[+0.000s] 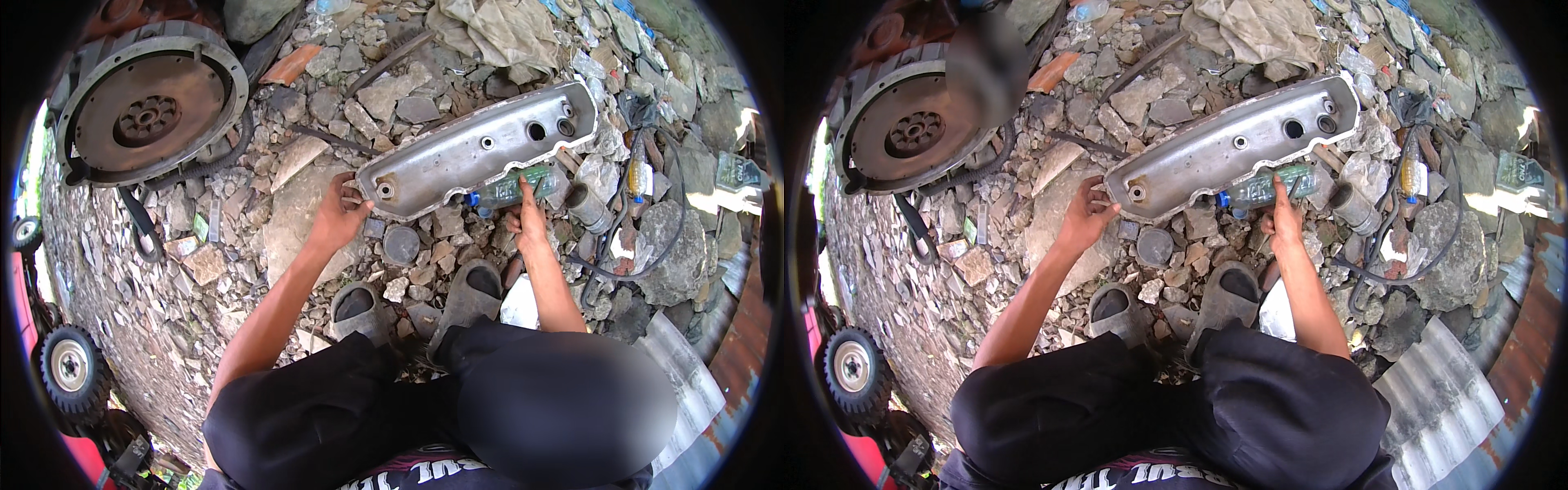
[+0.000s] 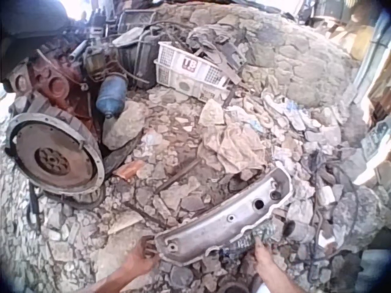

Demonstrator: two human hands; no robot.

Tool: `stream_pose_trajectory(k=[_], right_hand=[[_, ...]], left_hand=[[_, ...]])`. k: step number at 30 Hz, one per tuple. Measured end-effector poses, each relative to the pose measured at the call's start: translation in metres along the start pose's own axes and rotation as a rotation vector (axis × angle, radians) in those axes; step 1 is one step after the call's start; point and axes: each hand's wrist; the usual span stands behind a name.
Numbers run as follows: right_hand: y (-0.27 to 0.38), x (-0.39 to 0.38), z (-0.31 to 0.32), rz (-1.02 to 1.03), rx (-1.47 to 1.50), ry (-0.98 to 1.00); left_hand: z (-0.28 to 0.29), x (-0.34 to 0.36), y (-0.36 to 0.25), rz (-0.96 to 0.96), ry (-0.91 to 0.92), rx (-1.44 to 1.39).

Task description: The person cleans a valve cover with liquid from a bottle and a brush tool, wipes the part with a cloth, and then places it onto an engine block and fits it into place by hand.

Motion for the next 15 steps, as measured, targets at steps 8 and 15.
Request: stream_pose_trajectory(k=[8, 15], right_hand=[[0.010, -0.005, 0.020, 0.011, 0.321, 0.214], [0.057, -0.064, 0.012, 0.247, 0.481, 0.145]], left_hand=[[0.005, 0.000, 0.004, -0.021, 0.003, 0.033], [0.006, 0.001, 0.002, 0.017, 0.011, 0.001]])
Point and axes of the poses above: each hand's wrist, its own x-axis towards the middle knuckle, its own z-axis out of the back of the hand, y = z × x, and after that the axes turned 4 degrees about -z, right-handed
